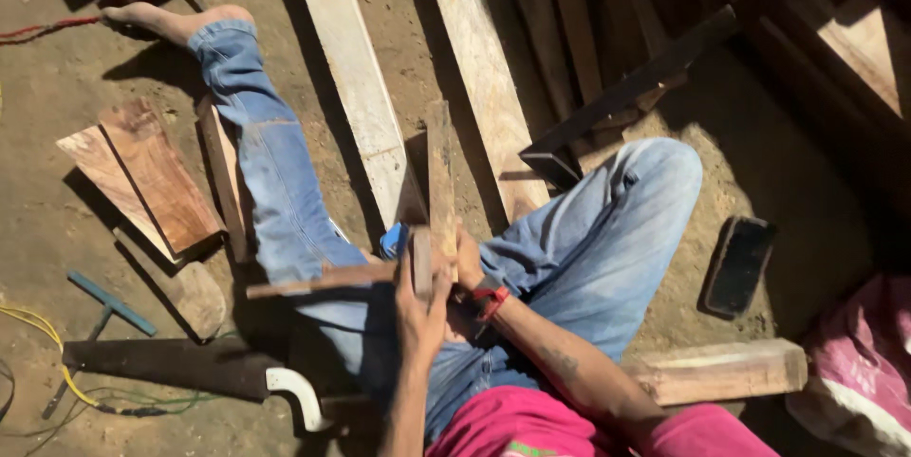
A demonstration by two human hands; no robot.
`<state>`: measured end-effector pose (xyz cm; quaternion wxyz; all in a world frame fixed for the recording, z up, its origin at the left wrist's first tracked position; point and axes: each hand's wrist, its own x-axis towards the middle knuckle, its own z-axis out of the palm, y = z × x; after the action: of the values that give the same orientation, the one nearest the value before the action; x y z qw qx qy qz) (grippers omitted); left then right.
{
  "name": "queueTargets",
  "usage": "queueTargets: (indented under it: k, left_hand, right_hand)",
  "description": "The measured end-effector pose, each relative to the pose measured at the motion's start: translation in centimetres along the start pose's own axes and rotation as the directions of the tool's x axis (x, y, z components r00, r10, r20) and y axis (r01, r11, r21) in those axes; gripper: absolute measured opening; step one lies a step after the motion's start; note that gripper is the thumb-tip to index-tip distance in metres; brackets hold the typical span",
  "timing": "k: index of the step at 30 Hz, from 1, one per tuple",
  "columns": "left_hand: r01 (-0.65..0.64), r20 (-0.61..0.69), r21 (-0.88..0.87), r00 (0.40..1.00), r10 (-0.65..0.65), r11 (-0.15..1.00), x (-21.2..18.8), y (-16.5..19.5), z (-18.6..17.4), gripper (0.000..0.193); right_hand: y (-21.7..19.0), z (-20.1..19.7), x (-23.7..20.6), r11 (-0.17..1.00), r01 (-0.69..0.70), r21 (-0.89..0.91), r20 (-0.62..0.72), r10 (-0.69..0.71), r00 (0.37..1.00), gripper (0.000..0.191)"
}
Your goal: The person sits on the ground and sands several small wooden planks using a sanding block. They measure and mark the wood with a square and pencil, then continue sanding the pieces one by one.
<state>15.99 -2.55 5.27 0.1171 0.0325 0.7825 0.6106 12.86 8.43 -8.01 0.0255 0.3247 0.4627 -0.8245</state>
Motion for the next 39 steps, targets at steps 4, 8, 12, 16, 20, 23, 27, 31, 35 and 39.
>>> queueTargets:
  k: [4,8,12,16,20,23,27,31,35,39]
  left_hand:
    - [0.023,-0.012,0.029,1.0,-0.022,0.999,0.6,0.3,0.1,0.071]
    - [0.228,0.062,-0.16,0.973,-0.221,0.96,7.1,1.6,2.2,0.075]
    - [-0.042,0.016,-0.012,0.999,0.042,0.999,6.3,2.5,1.7,0.064]
    - [0.009,0.021,-0.015,1.0,-0.009,1.0,-0.5,1.9,0.0,0.067]
    - [0.061,0.001,-0.026,0.998,-0.061,0.998,-3.4,1.2,-0.4,0.067]
    - [-0.114,-0.01,0.039,0.993,0.114,0.993,0.0,1.4,0.3,0.066]
    - [0.064,0.011,-0.022,0.998,-0.064,0.998,6.2,2.5,1.9,0.061]
    - [-0.005,0.04,-0.077,0.999,0.008,0.997,3.9,3.1,1.3,0.065]
    - [0.177,0.03,-0.022,0.984,-0.177,0.984,-2.5,2.8,-0.6,0.068]
    - [0.096,0.025,-0.097,0.995,-0.094,0.991,-3.2,2.8,-0.7,0.065]
  right_hand:
    - [-0.1,0.2,0.2,0.975,-0.087,0.204,0.017,0.085,0.996,0.058]
    - [0.1,0.2,0.4,0.865,-0.14,0.483,0.061,0.126,0.99,0.049]
    - [0.1,0.1,0.4,0.996,-0.054,0.068,-0.022,0.055,0.998,0.045]
    - [0.4,0.0,0.3,0.904,-0.138,0.405,0.059,0.125,0.99,0.05]
    - [0.5,0.0,0.0,0.878,-0.159,0.452,0.061,0.148,0.987,0.053]
    - [0.3,-0.1,0.2,0.887,-0.186,0.422,0.042,0.186,0.982,0.048]
    - [0.3,-0.1,0.6,0.965,0.006,-0.262,-0.098,-0.033,0.995,0.049]
    - [0.1,0.1,0.4,0.981,-0.053,0.187,-0.006,0.055,0.998,0.052]
    - [-0.7,-0.2,0.9,0.913,-0.132,0.386,0.112,0.096,0.989,0.053]
    - [-2.7,-0.8,1.8,0.817,-0.359,0.451,0.387,0.183,0.904,0.06]
